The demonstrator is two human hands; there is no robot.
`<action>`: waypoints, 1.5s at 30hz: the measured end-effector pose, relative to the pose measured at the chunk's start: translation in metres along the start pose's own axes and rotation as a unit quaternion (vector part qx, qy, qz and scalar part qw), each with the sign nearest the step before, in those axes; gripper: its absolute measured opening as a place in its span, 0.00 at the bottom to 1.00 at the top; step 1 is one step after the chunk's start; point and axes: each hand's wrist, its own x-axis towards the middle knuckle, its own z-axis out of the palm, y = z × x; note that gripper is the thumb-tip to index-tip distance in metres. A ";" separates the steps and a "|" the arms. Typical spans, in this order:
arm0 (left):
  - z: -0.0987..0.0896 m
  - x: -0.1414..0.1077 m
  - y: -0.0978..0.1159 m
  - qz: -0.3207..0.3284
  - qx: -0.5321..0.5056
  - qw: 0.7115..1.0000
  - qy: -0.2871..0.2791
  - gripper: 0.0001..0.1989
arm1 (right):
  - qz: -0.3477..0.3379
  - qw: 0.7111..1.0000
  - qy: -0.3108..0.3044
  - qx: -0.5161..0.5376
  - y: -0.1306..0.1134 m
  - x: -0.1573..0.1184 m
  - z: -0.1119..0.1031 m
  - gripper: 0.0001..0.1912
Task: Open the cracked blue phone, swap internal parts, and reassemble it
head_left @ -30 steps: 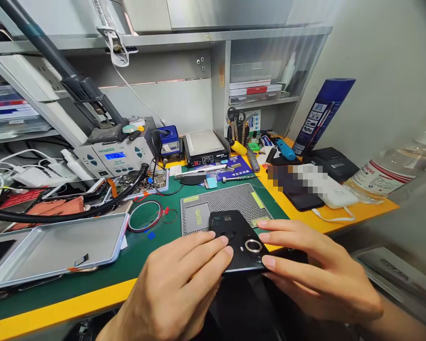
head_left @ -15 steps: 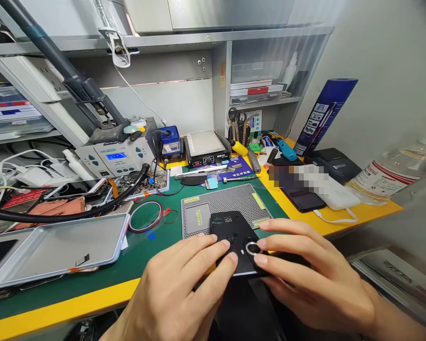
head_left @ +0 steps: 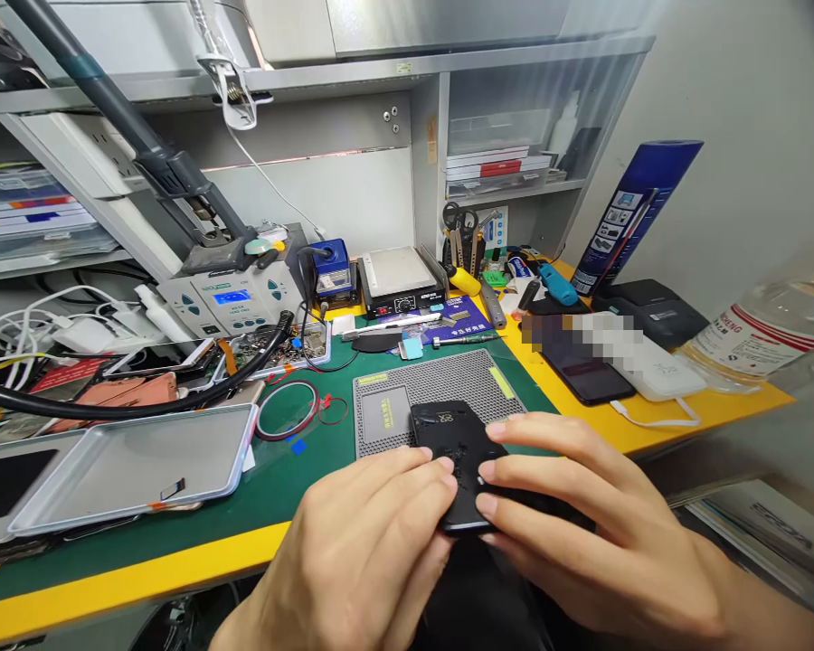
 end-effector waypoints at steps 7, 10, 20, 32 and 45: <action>0.018 0.012 -0.023 -0.006 0.002 1.000 -0.010 0.13 | 0.024 0.999 0.025 -0.014 0.003 -0.009 -0.007 0.06; 0.022 0.027 -0.023 0.025 0.008 0.999 -0.032 0.11 | 0.033 0.999 0.025 -0.032 0.004 -0.010 -0.009 0.05; 0.038 0.046 -0.039 0.025 0.053 0.995 -0.081 0.09 | 0.035 0.998 -0.003 -0.058 0.015 -0.021 -0.025 0.06; 0.023 0.034 -0.042 0.039 0.079 0.995 -0.034 0.06 | 0.017 1.000 0.017 -0.005 0.055 -0.031 -0.012 0.12; 0.024 0.015 -0.057 -0.124 -0.008 0.989 -0.082 0.08 | 0.037 0.999 -0.023 0.031 0.066 -0.013 0.008 0.09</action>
